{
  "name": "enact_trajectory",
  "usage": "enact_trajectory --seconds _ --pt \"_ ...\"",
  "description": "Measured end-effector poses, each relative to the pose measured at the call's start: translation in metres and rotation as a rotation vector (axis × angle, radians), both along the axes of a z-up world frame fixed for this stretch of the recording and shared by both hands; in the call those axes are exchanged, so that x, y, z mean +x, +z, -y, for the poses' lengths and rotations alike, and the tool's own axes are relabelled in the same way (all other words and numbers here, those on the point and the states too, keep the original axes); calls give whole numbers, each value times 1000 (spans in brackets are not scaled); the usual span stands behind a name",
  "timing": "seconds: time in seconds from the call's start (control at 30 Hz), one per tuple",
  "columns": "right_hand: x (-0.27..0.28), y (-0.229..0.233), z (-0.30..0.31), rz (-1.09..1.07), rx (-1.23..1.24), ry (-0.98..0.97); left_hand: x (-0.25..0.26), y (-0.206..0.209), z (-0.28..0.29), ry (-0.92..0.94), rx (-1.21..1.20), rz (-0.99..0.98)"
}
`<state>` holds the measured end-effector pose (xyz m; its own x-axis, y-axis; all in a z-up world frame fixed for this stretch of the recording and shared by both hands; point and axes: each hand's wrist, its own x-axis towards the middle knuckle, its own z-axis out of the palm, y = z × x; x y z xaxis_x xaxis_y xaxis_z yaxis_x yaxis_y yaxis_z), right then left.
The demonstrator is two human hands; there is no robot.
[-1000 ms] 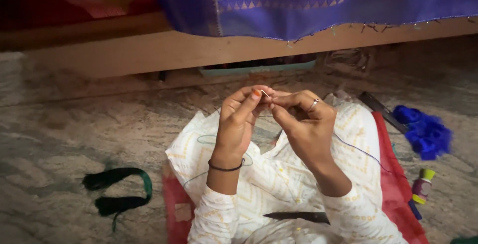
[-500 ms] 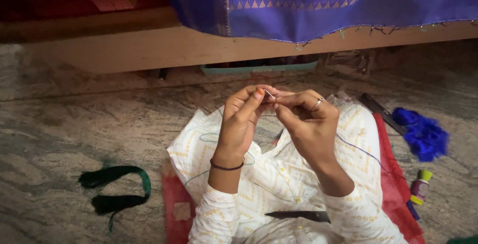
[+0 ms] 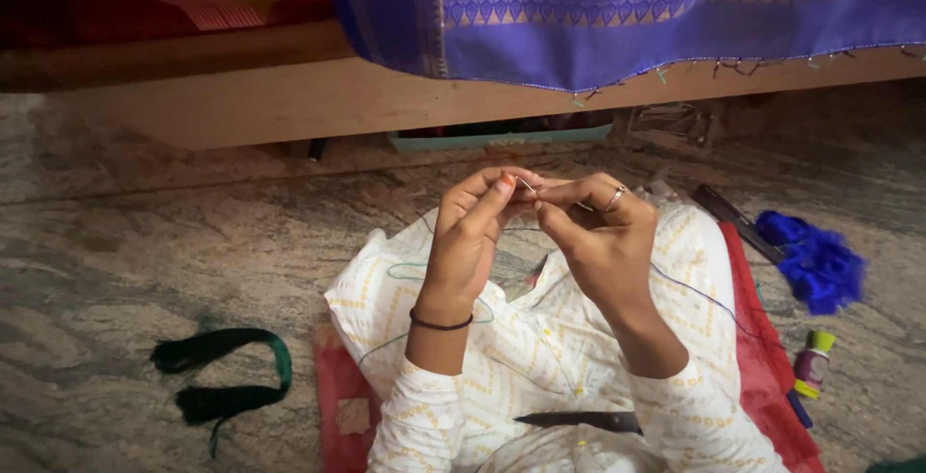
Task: Tying and trimming decorative thread tassels on the edge of a saree.
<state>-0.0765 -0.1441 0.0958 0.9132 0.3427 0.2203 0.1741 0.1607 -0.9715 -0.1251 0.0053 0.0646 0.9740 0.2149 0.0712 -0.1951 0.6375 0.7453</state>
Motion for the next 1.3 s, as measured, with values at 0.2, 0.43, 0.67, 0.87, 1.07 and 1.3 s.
enact_trajectory --seconds 0.2,0.43,0.67,0.87,1.07,1.3 --pt "-2 -4 2 -12 23 15 -2 -1 2 8 11 6" --pt "-5 -6 2 -10 68 30 -3 -5 4 24 -42 0" --pt "-7 -3 -1 -25 45 16 -4 -6 4 28 -45 -11" --pt "-6 -1 -6 -1 15 -16 -3 -10 5 72 92 -23" --pt "36 -32 -9 -227 128 -97 51 -16 -18 656 1045 -65" --pt "58 -39 -16 -279 199 -159 102 -17 -13 153 150 23"
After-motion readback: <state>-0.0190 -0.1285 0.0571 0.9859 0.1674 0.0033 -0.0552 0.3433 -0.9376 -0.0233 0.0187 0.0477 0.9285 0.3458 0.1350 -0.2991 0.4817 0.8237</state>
